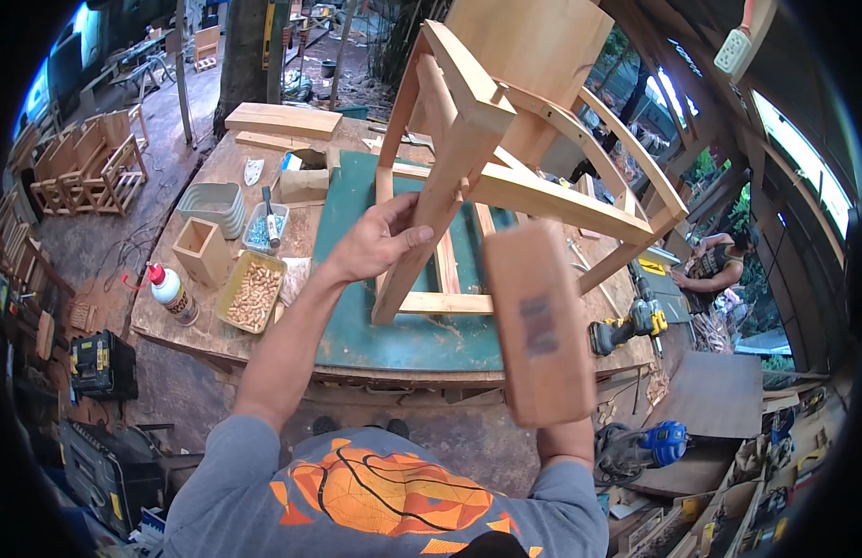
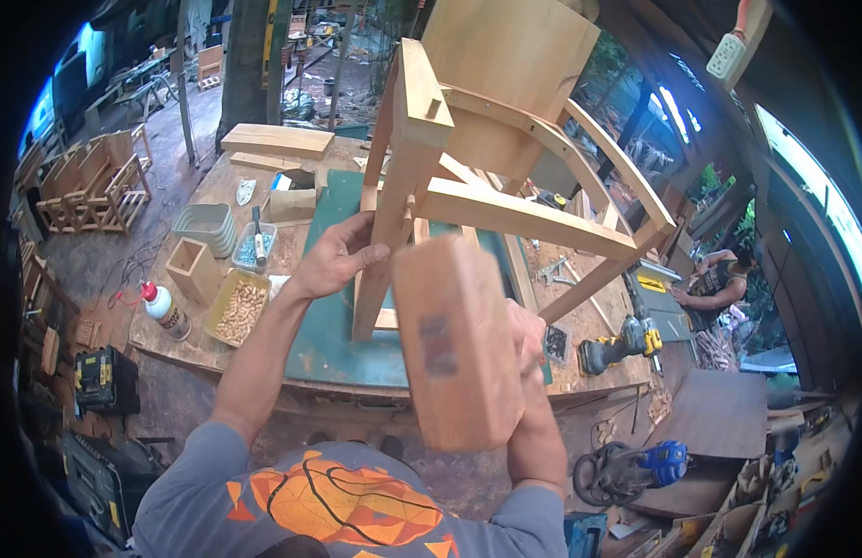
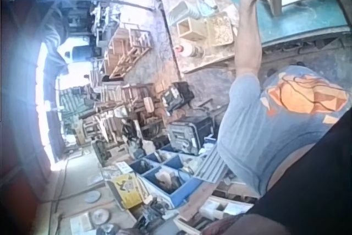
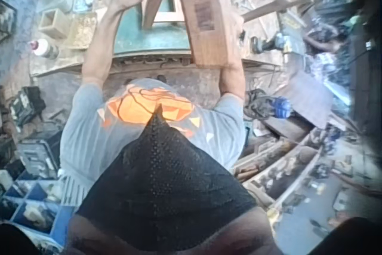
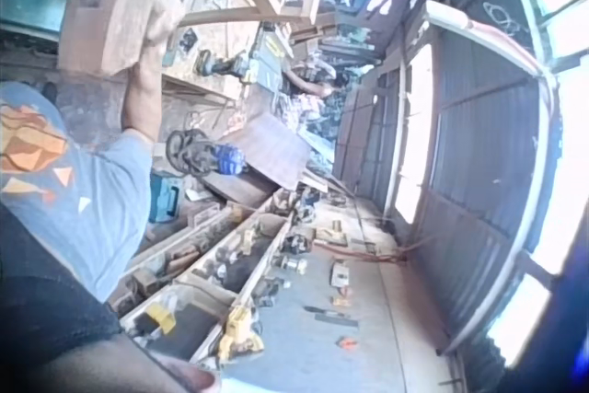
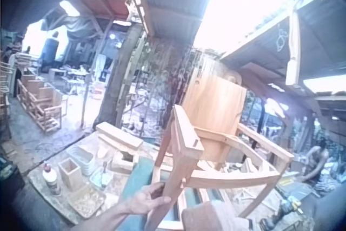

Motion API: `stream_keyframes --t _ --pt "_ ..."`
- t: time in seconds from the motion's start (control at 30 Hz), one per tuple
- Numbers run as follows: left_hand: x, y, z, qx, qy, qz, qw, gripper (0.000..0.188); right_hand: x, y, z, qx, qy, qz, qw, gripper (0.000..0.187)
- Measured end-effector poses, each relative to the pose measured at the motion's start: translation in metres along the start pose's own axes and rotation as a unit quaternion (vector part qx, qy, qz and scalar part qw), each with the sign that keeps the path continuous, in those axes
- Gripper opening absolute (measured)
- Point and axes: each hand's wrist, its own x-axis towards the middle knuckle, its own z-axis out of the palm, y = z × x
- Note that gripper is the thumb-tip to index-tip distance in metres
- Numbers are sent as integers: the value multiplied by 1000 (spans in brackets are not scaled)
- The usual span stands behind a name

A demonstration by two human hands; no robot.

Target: The person places a wooden chair on the workbench, applies glue into the frame holes using a glue bottle, inserts wooden dowel pins into the holes by hand, and hammers them in with a wooden mallet.

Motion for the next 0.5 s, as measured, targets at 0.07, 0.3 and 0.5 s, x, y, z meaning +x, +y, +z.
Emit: stream_keyframes --t 0.07,0.3,0.5 --pt "4 1 5 -17 -2 4 1000 61 -4 17 -7 -109 -68 57 990 47" --pt "4 0 2 -7 0 6 1000 62 8 38 -21 -128 -122 -12 984 51" --pt "0 -3 -2 10 20 5 1000 60 67 -11 -57 2 -24 24 999 44"
